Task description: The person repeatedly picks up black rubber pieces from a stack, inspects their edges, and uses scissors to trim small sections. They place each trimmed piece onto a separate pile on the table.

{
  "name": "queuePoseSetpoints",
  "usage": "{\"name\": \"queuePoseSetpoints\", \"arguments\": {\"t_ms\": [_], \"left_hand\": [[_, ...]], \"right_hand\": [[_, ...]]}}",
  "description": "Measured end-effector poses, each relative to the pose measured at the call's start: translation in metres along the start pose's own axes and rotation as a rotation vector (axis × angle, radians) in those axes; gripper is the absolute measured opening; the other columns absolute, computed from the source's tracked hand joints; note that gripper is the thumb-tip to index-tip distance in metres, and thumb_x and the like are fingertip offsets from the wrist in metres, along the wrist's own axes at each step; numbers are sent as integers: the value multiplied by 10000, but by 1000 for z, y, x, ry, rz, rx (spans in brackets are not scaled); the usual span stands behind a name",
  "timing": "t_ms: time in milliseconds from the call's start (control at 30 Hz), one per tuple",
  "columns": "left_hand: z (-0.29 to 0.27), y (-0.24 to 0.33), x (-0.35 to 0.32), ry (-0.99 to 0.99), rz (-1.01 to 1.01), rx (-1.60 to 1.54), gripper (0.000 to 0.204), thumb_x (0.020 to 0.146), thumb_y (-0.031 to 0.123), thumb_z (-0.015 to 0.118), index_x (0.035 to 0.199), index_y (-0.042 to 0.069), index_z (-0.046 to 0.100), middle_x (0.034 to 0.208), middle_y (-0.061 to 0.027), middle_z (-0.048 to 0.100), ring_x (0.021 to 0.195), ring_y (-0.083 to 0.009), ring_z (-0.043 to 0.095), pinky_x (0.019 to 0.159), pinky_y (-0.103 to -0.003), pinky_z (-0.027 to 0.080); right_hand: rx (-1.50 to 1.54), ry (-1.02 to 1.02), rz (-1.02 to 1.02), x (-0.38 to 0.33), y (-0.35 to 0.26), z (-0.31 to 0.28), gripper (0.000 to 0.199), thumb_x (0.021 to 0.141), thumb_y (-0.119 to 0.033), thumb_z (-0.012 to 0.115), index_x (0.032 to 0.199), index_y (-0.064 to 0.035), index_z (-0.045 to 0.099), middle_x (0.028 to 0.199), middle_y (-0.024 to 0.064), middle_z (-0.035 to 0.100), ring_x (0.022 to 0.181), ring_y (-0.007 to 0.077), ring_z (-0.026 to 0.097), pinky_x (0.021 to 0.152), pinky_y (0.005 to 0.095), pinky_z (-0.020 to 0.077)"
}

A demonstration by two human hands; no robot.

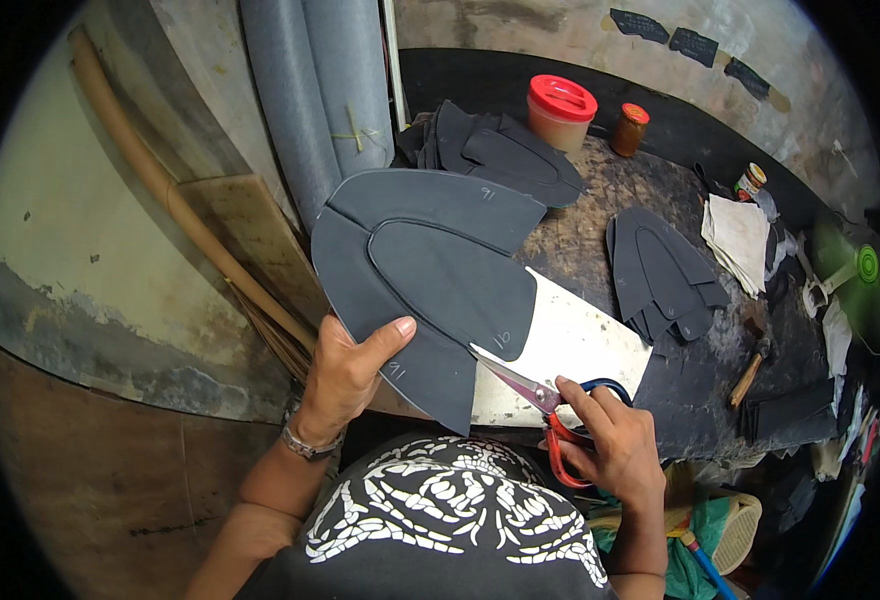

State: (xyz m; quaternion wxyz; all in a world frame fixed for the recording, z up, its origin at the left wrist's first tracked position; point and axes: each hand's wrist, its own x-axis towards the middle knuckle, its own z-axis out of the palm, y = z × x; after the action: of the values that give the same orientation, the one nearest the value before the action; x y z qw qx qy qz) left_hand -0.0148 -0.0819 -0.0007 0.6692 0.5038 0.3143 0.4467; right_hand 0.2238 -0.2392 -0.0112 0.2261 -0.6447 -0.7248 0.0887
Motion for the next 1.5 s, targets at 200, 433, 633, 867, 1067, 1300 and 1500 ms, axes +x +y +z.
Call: {"name": "queuePoseSetpoints", "arguments": {"t_ms": [200, 433, 633, 867, 1067, 1300, 1500], "left_hand": [[1, -1, 2, -5, -20, -2, 245, 835, 26, 598, 1062, -58, 566, 996, -95, 619, 880, -135, 584, 794, -274, 475], [10, -26, 10, -69, -15, -135, 349, 858, 23, 587, 1187, -46, 497, 1139, -112, 580, 1036, -184, 570, 893, -317, 474], [28, -62, 41, -277, -3, 57, 460, 900, 158, 614, 1305, 6, 458, 1149, -87, 587, 1031, -142, 543, 887, -254, 431], [18, -59, 213, -83, 380, 633, 552, 889, 331, 611, 1287, -24, 469, 1204, -164, 552, 1087, -213, 542, 912, -309, 441], [38, -62, 265, -4, 209, 1687, 764, 755, 585, 638, 1118, -86, 593, 1187, -225, 511, 1164, -356, 432, 941, -489, 352], [37, -62, 245, 102, 218, 1759, 765, 724, 589, 678, 1096, -74, 595, 1157, -216, 506, 1133, -360, 459, 908, -466, 403], [11, -51, 217, 55, 352, 1271, 439, 707, 206, 776, 993, -37, 550, 865, -174, 591, 860, -286, 596, 800, -353, 461]], "right_hand": [[72, 67, 59, -4, 5, 8, 606, 675, -167, 775, 1221, -73, 526, 733, 54, 504, 606, 203, 538, 525, 317, 449], [1218, 336, 436, 18, 17, 47, 581, 800, -40, 708, 1265, -66, 361, 872, 44, 563, 702, 88, 515, 612, 223, 439], [1213, 771, 353, 57, 33, 45, 489, 828, -33, 640, 1232, -100, 373, 731, 11, 498, 515, 66, 466, 460, 215, 383], [215, 808, 905, 31, 128, -14, 443, 833, -20, 602, 1239, -58, 427, 918, 135, 554, 643, 232, 577, 621, 321, 491], [147, 506, 611, 3, 79, 11, 486, 764, -56, 633, 1234, -49, 507, 972, 190, 554, 872, 347, 587, 765, 414, 479], [-49, 13, 318, 18, 15, 37, 450, 745, -205, 683, 1160, -58, 588, 876, 123, 569, 788, 274, 601, 655, 373, 505], [-157, -105, 234, 22, 12, 39, 477, 758, -258, 683, 1178, -66, 563, 893, 99, 572, 823, 247, 599, 659, 361, 504]]}}
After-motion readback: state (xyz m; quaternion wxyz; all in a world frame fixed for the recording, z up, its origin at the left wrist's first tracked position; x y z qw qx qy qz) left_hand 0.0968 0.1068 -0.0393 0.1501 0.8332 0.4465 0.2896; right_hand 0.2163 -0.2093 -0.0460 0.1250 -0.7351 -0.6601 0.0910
